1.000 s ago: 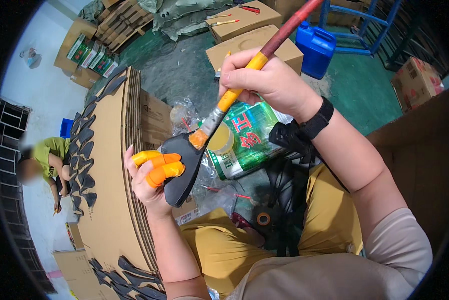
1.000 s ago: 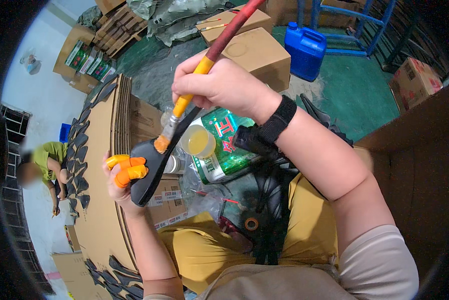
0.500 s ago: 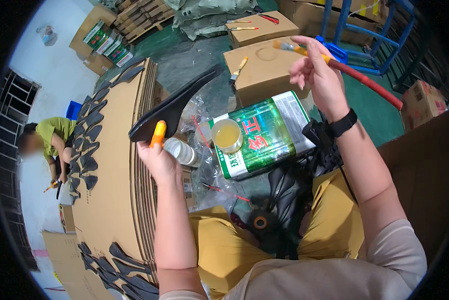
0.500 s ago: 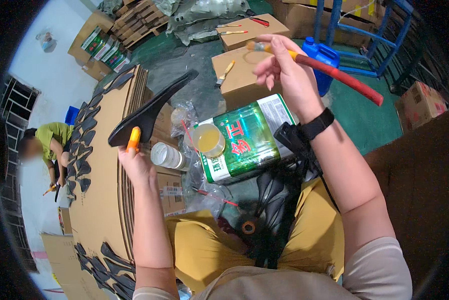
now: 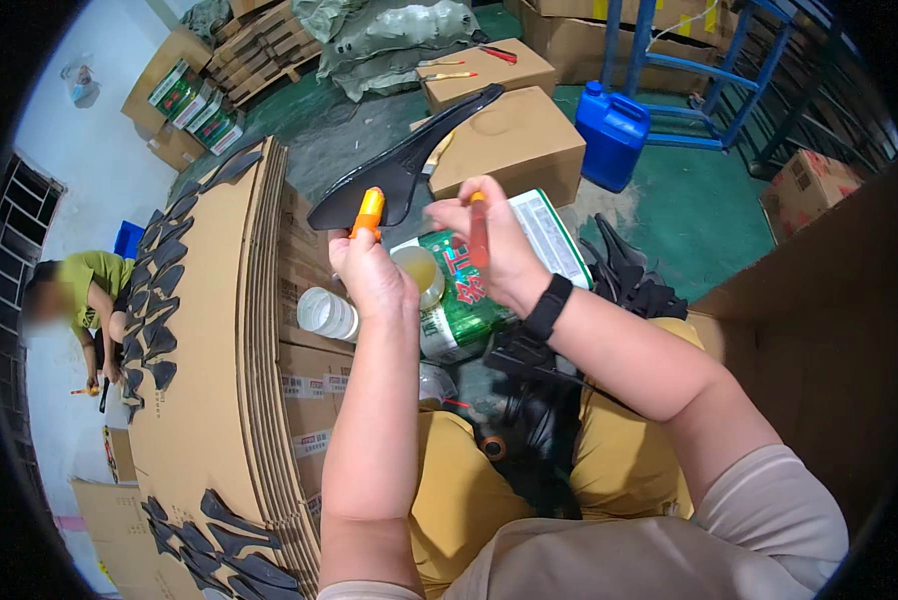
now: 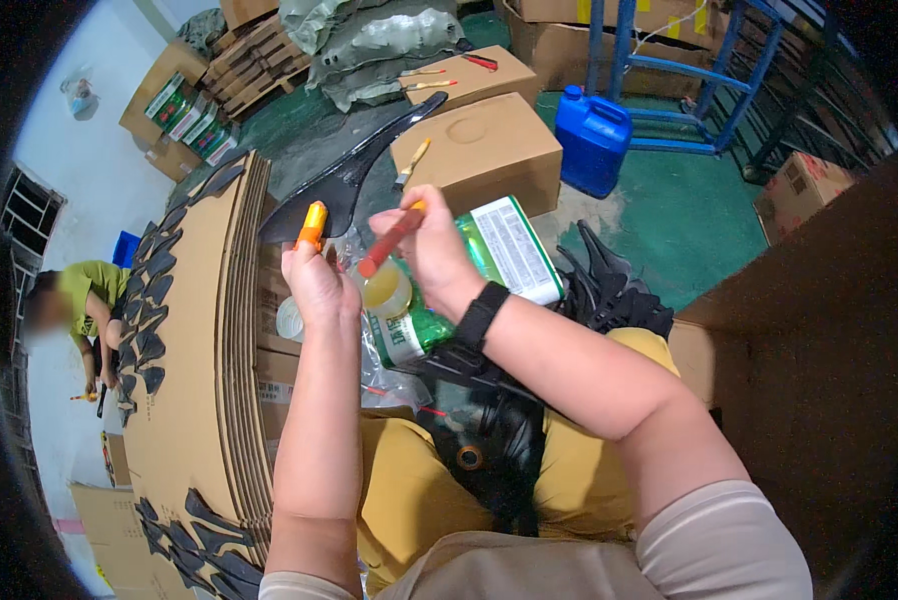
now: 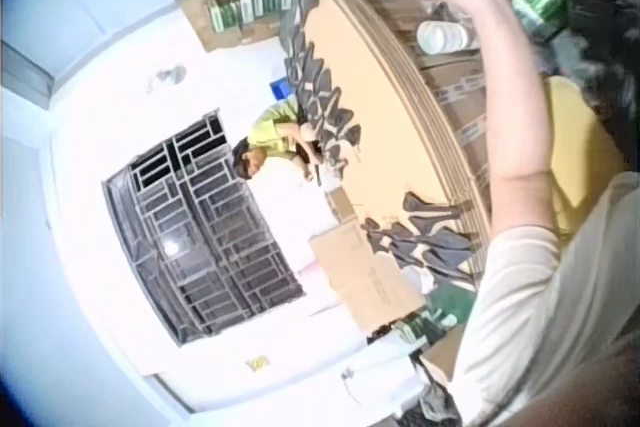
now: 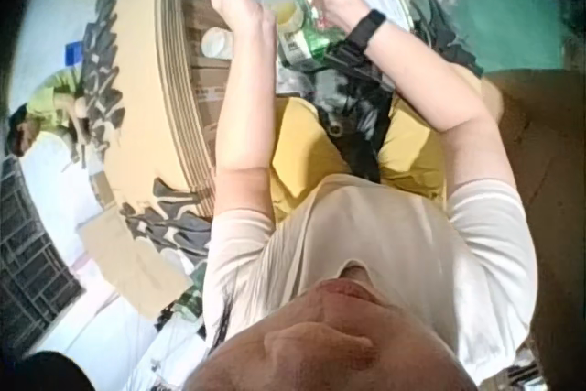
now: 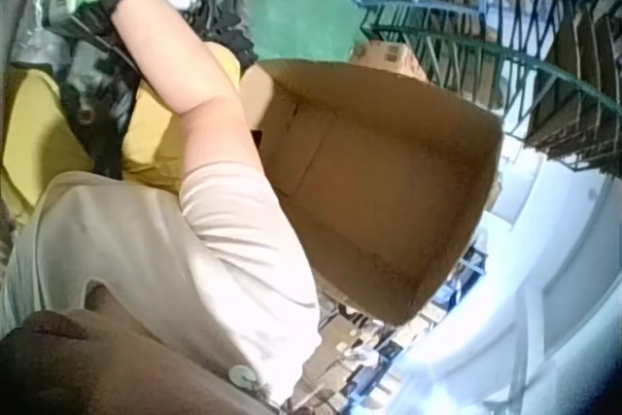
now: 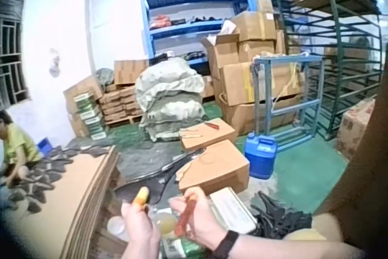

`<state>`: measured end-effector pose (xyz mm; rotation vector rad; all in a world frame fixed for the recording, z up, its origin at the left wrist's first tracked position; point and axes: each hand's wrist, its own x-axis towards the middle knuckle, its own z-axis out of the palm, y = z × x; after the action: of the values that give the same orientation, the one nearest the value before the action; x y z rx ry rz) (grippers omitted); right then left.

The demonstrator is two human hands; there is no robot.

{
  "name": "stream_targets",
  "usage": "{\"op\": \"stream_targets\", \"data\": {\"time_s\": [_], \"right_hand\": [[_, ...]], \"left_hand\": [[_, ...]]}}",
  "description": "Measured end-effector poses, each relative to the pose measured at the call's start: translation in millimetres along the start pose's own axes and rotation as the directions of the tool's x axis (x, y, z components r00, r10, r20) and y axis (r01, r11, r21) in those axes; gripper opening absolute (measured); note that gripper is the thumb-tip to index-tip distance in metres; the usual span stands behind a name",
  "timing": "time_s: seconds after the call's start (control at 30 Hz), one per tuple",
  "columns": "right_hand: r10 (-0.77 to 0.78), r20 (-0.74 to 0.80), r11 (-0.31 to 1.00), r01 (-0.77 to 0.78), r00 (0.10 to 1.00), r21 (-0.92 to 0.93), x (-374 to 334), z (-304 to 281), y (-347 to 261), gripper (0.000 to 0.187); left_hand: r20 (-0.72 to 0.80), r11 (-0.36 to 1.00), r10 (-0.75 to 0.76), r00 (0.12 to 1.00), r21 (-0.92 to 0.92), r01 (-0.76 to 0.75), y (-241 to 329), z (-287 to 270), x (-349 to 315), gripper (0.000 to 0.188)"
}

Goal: The person is applying glue or a coating to the underside of black saddle-shaped pads using a brush.

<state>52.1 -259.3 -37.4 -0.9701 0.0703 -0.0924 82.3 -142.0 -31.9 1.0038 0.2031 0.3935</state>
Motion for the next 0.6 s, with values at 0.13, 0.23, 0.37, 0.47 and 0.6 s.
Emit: {"op": "stream_targets", "data": {"time_s": [0.13, 0.23, 0.37, 0.47, 0.6], "right_hand": [[0.056, 0.004, 0.983, -0.056, 0.998, 0.176, -1, 2, -6, 0.03], [0.02, 0.003, 0.975, -0.02, 1.0, 0.221, 0, 1, -9, 0.029], [-0.072, -0.1, 0.972, 0.092, 0.992, 0.216, 8, -10, -18, 0.026], [-0.148, -0.137, 0.96, 0.175, 0.979, 0.216, 23, -35, -42, 0.024], [-0.094, 0.022, 0.996, 0.094, 0.995, 0.01, 30, -86, -78, 0.023]], "left_hand": [[0.11, 0.995, 0.062, 0.992, -0.081, -0.053, -9, 23, -22, 0.029], [0.114, 0.999, 0.034, 0.993, -0.019, -0.032, -8, 28, -30, 0.032], [0.301, 0.997, 0.072, 0.951, -0.038, -0.063, -5, 29, -36, 0.039], [0.556, 0.984, 0.061, 0.829, 0.105, -0.143, 9, 22, -28, 0.063], [0.763, 0.871, -0.072, 0.642, 0.362, -0.332, 38, -4, -12, 0.074]]}}
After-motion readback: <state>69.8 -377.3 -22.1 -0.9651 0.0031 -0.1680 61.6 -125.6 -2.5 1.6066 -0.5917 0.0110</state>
